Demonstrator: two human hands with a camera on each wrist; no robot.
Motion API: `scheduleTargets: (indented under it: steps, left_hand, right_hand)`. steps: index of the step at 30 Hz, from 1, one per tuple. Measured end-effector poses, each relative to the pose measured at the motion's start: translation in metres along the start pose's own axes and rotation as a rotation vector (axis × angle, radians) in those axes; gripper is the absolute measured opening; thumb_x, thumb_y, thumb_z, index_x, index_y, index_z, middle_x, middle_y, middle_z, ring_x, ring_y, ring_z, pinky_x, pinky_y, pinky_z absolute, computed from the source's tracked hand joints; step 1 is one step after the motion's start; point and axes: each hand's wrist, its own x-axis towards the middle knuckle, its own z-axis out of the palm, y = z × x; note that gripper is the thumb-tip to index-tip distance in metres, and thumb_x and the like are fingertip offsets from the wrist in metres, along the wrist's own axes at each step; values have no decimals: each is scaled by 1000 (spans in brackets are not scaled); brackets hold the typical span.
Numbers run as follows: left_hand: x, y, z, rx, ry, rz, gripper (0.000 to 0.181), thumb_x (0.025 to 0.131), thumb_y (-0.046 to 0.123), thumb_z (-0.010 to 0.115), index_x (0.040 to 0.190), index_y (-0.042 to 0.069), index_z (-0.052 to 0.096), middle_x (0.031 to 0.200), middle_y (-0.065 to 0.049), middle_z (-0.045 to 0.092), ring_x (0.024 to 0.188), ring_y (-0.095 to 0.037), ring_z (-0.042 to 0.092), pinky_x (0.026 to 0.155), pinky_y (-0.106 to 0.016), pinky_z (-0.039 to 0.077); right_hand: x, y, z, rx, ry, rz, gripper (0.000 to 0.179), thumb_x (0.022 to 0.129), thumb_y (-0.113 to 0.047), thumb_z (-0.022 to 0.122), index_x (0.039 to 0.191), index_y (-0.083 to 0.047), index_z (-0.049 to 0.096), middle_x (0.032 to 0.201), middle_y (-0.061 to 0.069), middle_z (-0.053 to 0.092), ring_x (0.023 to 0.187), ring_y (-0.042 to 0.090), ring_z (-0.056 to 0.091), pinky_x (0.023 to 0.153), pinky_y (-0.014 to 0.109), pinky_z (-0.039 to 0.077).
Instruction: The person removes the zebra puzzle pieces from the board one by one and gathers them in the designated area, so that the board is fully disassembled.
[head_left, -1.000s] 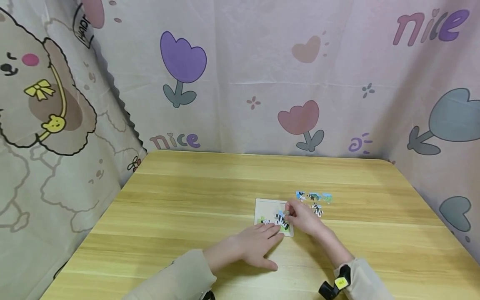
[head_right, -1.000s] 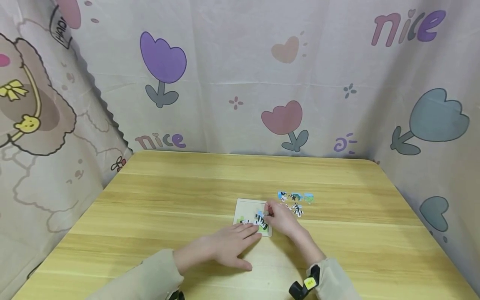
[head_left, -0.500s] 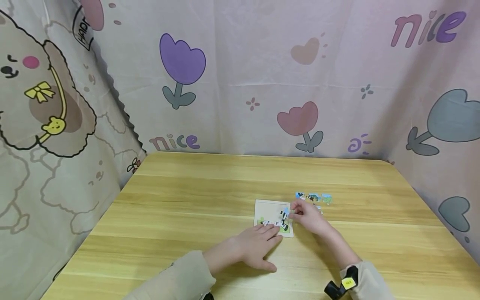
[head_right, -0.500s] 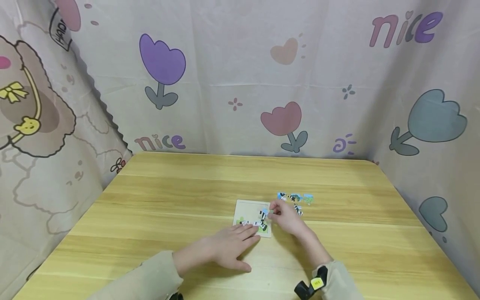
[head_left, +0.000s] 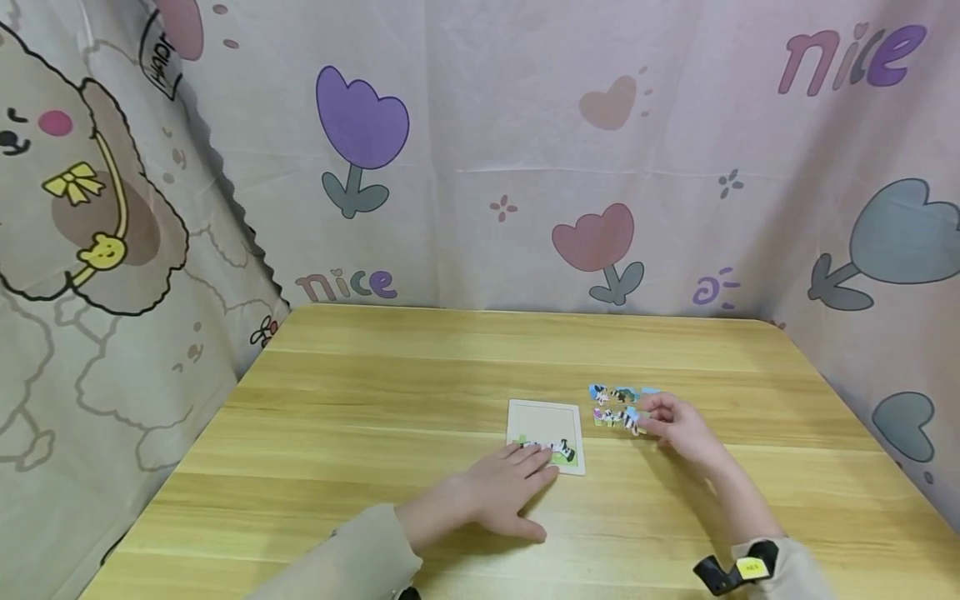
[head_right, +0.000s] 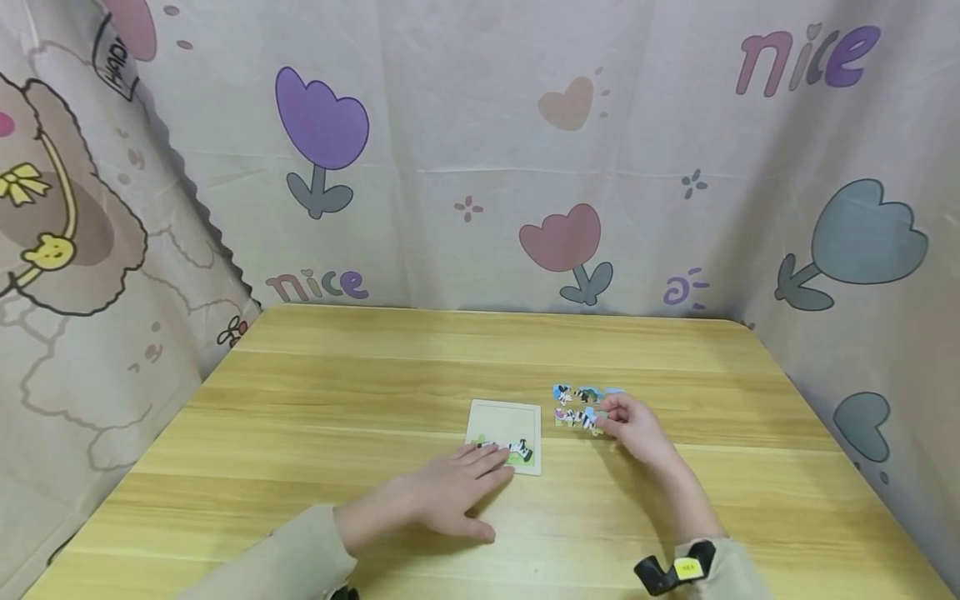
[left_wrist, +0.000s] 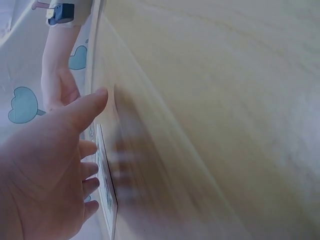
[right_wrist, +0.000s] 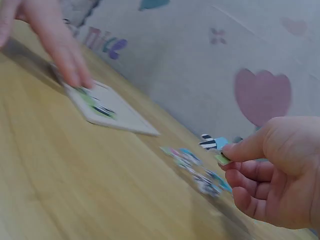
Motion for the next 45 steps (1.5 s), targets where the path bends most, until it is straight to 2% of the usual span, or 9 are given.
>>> scheduleTargets:
  steps: [8,17,23,26,35,45]
  left_hand:
    - [-9,-7,3,-37,0,-26,81,87,65,40,147,12,27,152,-10,21,139,-23,19,111,-38,19]
    - [-17,-9,8,-67,3,-44,81,87,65,40,146,12,29,152,-10,20,139,-22,18,111,-39,20]
    - [-21,-10,11,-95,5,-55,81,87,65,40,146,12,29,152,-10,19,139,-23,16,111,-39,19]
    - [-22,-9,11,-95,6,-56,80,87,65,40,146,12,29,152,-9,20,139,-22,16,111,-39,19]
    - [-24,-8,8,-103,4,-62,79,87,64,42,146,13,29,152,-9,19,139,-22,16,111,-37,19]
    - [-30,-9,6,-124,11,-77,79,87,62,45,146,12,30,152,-10,21,139,-23,19,112,-38,18]
  right_hand:
    - [-3,12,-27,-33,26,67,33,86,-9,63,109,11,50,81,1,59,67,11,54,55,26,48]
    - [3,23,-32,-104,55,122,30,85,-9,64,107,9,54,80,2,60,65,11,53,53,25,47]
    - [3,23,-29,-342,109,65,25,84,-14,66,99,5,62,84,7,63,74,17,53,62,30,43]
    - [3,22,-27,-410,125,39,24,83,-15,66,96,6,63,84,10,63,78,21,55,67,33,42]
    - [5,24,-23,-490,131,16,20,85,-15,63,93,4,63,84,9,62,80,26,56,72,40,44]
    - [3,25,-25,-444,155,9,22,86,-14,63,97,5,62,86,11,63,80,24,56,67,33,44]
